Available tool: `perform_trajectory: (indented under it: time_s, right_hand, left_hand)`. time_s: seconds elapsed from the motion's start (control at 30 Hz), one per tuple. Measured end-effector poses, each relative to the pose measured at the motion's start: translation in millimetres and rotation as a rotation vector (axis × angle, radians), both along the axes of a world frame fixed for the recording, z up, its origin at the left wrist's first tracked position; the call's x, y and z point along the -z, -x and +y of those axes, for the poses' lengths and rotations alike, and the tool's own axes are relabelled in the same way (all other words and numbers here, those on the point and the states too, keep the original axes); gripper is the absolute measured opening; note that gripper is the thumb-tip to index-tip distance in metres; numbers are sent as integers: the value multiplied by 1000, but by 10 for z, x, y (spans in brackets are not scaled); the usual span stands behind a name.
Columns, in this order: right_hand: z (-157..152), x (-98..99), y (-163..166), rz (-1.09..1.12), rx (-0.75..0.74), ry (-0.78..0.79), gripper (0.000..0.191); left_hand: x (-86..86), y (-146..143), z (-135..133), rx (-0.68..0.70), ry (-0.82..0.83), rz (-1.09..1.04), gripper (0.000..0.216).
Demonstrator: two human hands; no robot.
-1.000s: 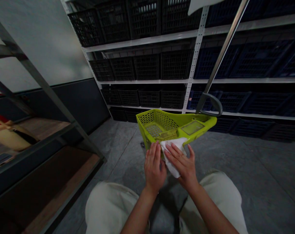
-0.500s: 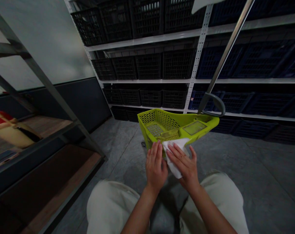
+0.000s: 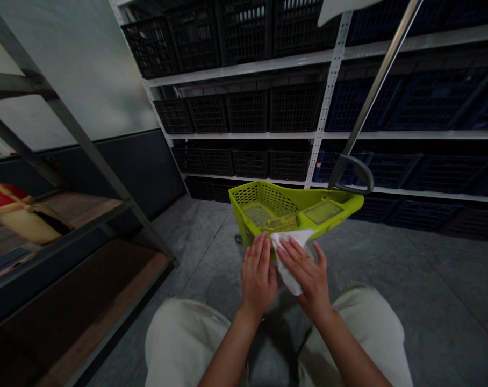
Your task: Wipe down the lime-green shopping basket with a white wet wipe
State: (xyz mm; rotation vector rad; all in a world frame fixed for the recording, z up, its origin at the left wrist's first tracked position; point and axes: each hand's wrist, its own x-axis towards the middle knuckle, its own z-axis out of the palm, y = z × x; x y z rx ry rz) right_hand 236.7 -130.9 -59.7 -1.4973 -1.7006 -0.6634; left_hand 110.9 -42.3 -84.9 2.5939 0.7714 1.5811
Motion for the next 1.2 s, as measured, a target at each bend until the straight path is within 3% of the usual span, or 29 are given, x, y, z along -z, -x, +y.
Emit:
perform_trajectory:
  time_s: [0.1,0.2,0.37,0.47,0.6,0.7,0.87,0.97,1.13,1.2]
  right_hand:
    - [2,-3,-245,102,129,-101,49]
    - [21,-20,-277,176,226,-149,47]
    - [17,-44,85,39,35,-17,53]
    - [-2,-34,77,-40,-25,11,53]
    - [-10,-14,-217,27,111,-60,51]
    - [10,-19,-246,123,225,-108,50]
    - [42,-62,134,47,32,-7,51]
    - [30,-71,137,-18,-42,50,49]
    - [-20,-37,-259,40,110,-42,46]
    - [-19,-34,-278,99,190,-74,45]
  left_hand:
    - [-12,10,7,-13,4,19,72]
    - [-3,-14,-3,-7,7,2,73]
    - [19,-29,-9,15,30,-17,67]
    - [11,6,15,17,5,-18,67]
    - [-9,42,35,-10,1,5,72]
    - [-12,35,25,-6,1,5,72]
    - [5,26,17,11,1,-32,66]
    - [-1,55,37,12,-11,-30,65]
    - [-32,80,54,-10,-5,-8,70]
    - [-34,70,44,-9,0,-15,70]
